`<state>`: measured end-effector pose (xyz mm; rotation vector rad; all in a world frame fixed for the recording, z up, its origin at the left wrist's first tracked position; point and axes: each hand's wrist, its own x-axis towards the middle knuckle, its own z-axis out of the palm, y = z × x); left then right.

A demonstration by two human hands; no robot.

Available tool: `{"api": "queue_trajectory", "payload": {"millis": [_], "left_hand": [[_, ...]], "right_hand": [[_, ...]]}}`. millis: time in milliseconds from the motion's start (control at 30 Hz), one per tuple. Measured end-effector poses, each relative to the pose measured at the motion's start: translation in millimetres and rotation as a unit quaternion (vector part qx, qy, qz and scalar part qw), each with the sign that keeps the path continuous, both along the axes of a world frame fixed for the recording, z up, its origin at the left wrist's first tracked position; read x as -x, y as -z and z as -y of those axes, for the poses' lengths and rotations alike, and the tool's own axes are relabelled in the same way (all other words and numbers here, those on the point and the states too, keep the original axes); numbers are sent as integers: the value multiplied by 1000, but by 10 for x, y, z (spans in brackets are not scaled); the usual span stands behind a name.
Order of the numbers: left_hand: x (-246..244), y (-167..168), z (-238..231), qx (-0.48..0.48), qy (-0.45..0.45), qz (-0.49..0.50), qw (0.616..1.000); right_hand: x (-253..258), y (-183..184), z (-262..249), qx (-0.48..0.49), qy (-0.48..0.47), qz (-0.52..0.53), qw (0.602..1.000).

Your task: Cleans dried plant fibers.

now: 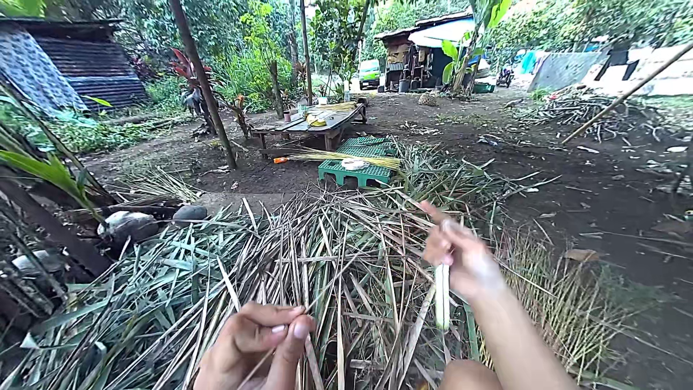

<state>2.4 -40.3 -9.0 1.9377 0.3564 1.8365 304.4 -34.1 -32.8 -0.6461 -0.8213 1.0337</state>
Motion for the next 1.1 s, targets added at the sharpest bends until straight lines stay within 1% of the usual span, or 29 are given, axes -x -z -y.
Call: {"api": "queue_trajectory", "payload": {"millis": [33, 67, 133, 200, 267, 333, 367, 467, 533, 600, 700, 733, 767, 800, 833, 867, 900, 933, 967, 1000, 1033, 1067, 1100], "left_hand": [[-31, 13, -20, 16, 4, 10, 1000], [-57, 25, -34, 29, 12, 17, 999], [-105, 34, -35, 49, 28, 23, 998], [-146, 39, -12, 63, 47, 16, 997], [-173, 37, 20, 79, 69, 9, 994], [-179, 27, 52, 98, 86, 10, 991], [-172, 24, 59, 106, 95, 11, 990], [-112, -2, 82, 121, 105, 9, 987], [-43, -16, 94, 119, 102, 6, 988], [5, -6, 88, 107, 95, 2, 990], [91, 5, 60, 53, 50, -3, 997], [138, 4, 42, 32, 26, 3, 999], [187, 17, 17, 14, 6, 11, 1000], [221, 34, -5, 4, -12, 19, 1000], [227, 40, -20, 1, -25, 21, 999], [216, 41, -28, 3, -35, 17, 999], [198, 38, -31, 8, -40, 13, 999], [184, 30, -41, 15, -41, 10, 999], [180, 22, -61, 24, -42, 12, 999], [186, 21, -87, 37, -46, 13, 998], [193, 21, -116, 52, -51, 11, 997], [188, 23, -148, 66, -56, 11, 996], [172, 27, -179, 80, -59, 12, 995]], "right_hand": [[158, 23, 89, -24, -94, 29, 995], [328, 2, 165, -44, -179, 50, 982], [650, -104, 284, -69, -292, 69, 952], [885, -184, 370, -71, -341, 46, 936], [1019, -214, 414, -66, -355, 18, 932], [1068, -203, 420, -64, -341, 1, 938], [1060, -199, 413, -65, -319, -3, 945], [876, -226, 319, -71, -217, -24, 973], [641, -268, 223, -50, -138, -53, 988], [420, -311, 128, -21, -63, -76, 995], [176, -335, -46, 10, 32, -120, 992], [107, -285, -117, 27, 41, -111, 993], [65, -170, -173, 57, 25, -64, 996], [61, 2, -207, 97, -21, 47, 994], [98, 181, -228, 136, -92, 215, 963], [176, 323, -250, 162, -171, 412, 880], [315, 396, -265, 182, -233, 568, 768], [459, 433, -262, 195, -266, 652, 683], [546, 448, -214, 183, -270, 678, 659], [551, 424, -139, 137, -256, 659, 694], [508, 400, -68, 70, -236, 585, 773], [471, 368, -19, 6, -226, 462, 858], [447, 304, 16, -50, -222, 328, 917]]}}
